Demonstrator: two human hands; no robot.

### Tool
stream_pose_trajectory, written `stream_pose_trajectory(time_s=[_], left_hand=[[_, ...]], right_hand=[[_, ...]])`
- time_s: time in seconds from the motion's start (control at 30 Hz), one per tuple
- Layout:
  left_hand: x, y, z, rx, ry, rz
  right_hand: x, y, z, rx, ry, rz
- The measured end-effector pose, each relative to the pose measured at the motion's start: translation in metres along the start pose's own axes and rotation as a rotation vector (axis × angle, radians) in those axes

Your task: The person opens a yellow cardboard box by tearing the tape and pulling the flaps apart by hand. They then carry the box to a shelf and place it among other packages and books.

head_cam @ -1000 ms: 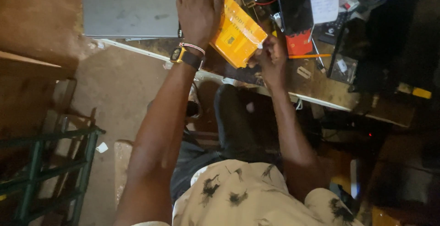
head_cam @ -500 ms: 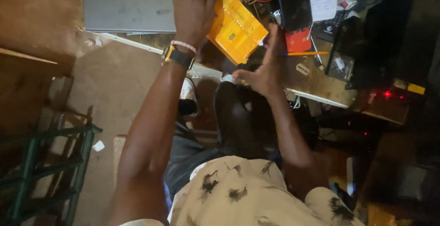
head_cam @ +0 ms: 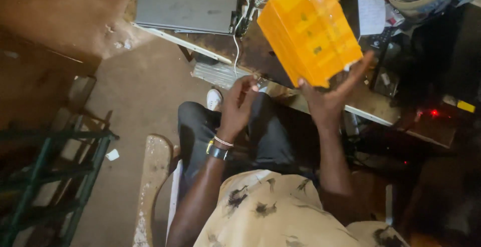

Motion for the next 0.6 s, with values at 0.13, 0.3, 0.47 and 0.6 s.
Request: stream_pose_trajectory(time_s=[0.13, 0.3, 0.47, 0.6], left_hand=[[-0.004, 0.005, -0.002, -0.091, -0.224, -0.443], [-0.043, -0.024, -0.01, 0.007, -0.466, -1.028], [-0.034, -0.08, -0.015, 0.125, -0.555, -1.237], [-0.077, -0.112, 0.012, 0.137, -0.457, -1.348]], right_hand=[[-0.021, 0.008, -0.038, 0.009, -0.093, -0.053], [-0.049, 0.052, -0.088, -0.14, -0.056, 0.178], [-0.064, 0.091, -0.116, -0.355, 0.001, 0.214], [-0.071, 0.134, -0.102, -0.551, 0.049, 0.306]])
Point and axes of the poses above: each hand's wrist, its own z-axis towards the middle knuckle, its own y-axis out of the palm, x = y × z, the point moved 6 cm from there along z, towards the middle knuckle, and after that the axes turned 12 degrees about x, right-handed, at the moved point
